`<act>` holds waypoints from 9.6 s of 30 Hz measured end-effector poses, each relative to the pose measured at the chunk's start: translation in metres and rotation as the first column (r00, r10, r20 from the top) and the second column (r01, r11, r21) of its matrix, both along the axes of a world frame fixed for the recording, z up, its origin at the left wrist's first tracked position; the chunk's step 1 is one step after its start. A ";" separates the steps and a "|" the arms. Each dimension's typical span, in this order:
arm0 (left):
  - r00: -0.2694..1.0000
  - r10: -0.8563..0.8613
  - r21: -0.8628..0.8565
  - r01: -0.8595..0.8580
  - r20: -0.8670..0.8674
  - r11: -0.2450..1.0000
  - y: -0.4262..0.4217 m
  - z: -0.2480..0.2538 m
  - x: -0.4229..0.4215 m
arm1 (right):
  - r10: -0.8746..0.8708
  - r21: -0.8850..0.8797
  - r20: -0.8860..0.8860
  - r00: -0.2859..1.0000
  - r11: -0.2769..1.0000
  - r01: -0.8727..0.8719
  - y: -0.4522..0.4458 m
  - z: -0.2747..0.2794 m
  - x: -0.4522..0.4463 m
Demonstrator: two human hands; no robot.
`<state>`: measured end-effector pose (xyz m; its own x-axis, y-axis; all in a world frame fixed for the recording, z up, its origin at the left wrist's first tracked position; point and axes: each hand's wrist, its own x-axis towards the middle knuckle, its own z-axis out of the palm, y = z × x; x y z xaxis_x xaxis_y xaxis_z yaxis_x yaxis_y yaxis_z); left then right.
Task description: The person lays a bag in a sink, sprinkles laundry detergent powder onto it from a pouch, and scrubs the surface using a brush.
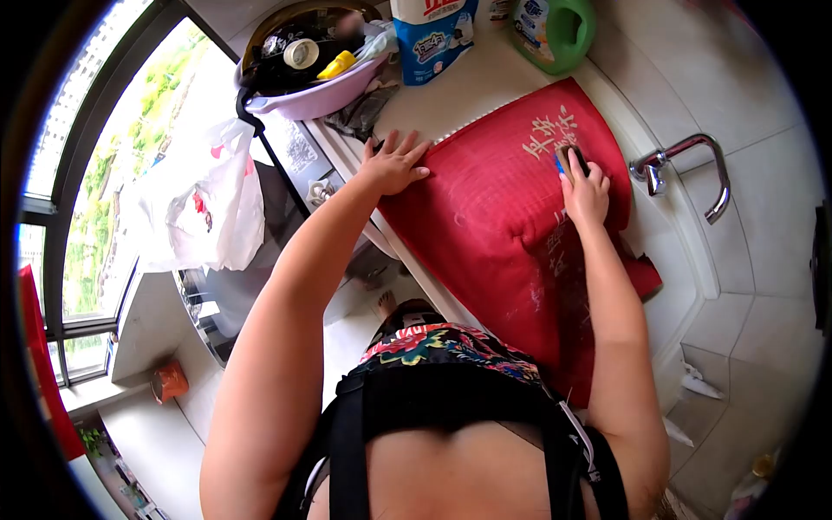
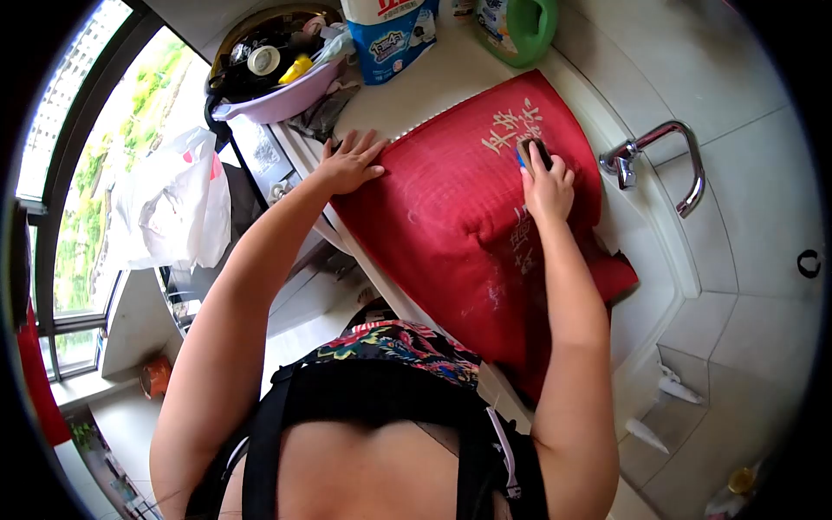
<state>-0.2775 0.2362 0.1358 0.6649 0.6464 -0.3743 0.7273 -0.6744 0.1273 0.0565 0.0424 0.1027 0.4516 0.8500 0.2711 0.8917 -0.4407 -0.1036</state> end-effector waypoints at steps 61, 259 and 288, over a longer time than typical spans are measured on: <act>0.988 -0.138 -0.044 0.135 -0.062 0.990 0.042 -0.033 0.001 | 0.493 0.051 -0.399 0.773 0.854 -0.518 -0.089 0.032 -0.184; 0.804 -0.490 0.298 0.402 0.338 0.866 -0.036 -0.013 0.087 | 0.115 0.109 0.054 0.992 0.987 -0.120 0.014 0.005 -0.027; 0.796 -0.556 0.304 0.482 0.241 0.822 -0.030 -0.012 0.096 | -0.001 0.182 0.111 0.994 0.983 -0.020 0.001 0.000 0.060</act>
<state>-0.1817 0.2060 0.1238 0.9779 0.2087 0.0119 0.2069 -0.9745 0.0872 0.1170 0.0430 0.1031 0.4025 0.7856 0.4699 0.9061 -0.4149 -0.0825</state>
